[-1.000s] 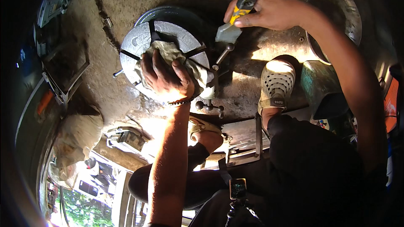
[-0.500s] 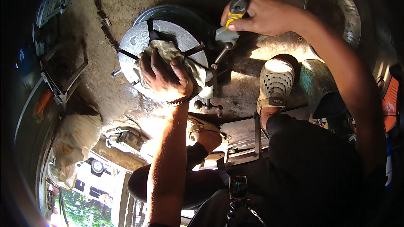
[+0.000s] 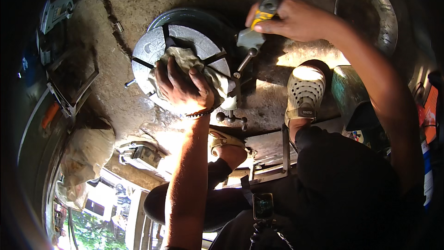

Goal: The person cleans a circular metal mechanical part using a brush and a rag. They repeatedly scrub the surface, wipe it with a cloth, and dip the brush into a container of liquid to continue cleaning.

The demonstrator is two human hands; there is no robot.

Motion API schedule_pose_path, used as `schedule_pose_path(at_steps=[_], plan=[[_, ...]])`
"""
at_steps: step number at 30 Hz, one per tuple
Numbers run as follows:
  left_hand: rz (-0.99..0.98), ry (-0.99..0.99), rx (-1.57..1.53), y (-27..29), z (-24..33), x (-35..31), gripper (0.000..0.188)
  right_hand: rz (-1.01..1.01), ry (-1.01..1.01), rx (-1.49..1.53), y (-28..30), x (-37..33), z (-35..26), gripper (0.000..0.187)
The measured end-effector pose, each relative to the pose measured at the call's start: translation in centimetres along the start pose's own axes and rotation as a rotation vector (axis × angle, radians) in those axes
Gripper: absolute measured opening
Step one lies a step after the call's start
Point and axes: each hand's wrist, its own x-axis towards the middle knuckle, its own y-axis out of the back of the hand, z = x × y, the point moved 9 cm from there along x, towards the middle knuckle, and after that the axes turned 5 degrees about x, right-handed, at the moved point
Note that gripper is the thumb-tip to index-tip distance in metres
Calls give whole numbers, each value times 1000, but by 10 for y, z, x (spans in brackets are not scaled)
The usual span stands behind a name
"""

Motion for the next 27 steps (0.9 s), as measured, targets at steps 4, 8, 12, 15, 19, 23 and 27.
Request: schedule_pose_path(at_steps=[4,8,12,15,19,23,27], plan=[[-14,30,-19,-2,-5,-1,56,123,-119,80,11,-49,19,27],[-51,50,-41,-3,-8,-2,56,440,-185,518,5,-107,28,18],[-51,17,44,-1,-6,-3,54,660,-371,752,-18,-131,45,21],[-32,28,-19,-1,-7,-7,55,698,-294,774,-23,-121,43,20],[-26,95,-82,-1,-13,-9,60,751,-235,727,-18,-114,42,19],[-33,66,-270,19,-2,0,56,739,-224,715,-17,-114,41,20],[-173,51,-151,39,37,12,26,847,-199,731,-10,-120,40,17]])
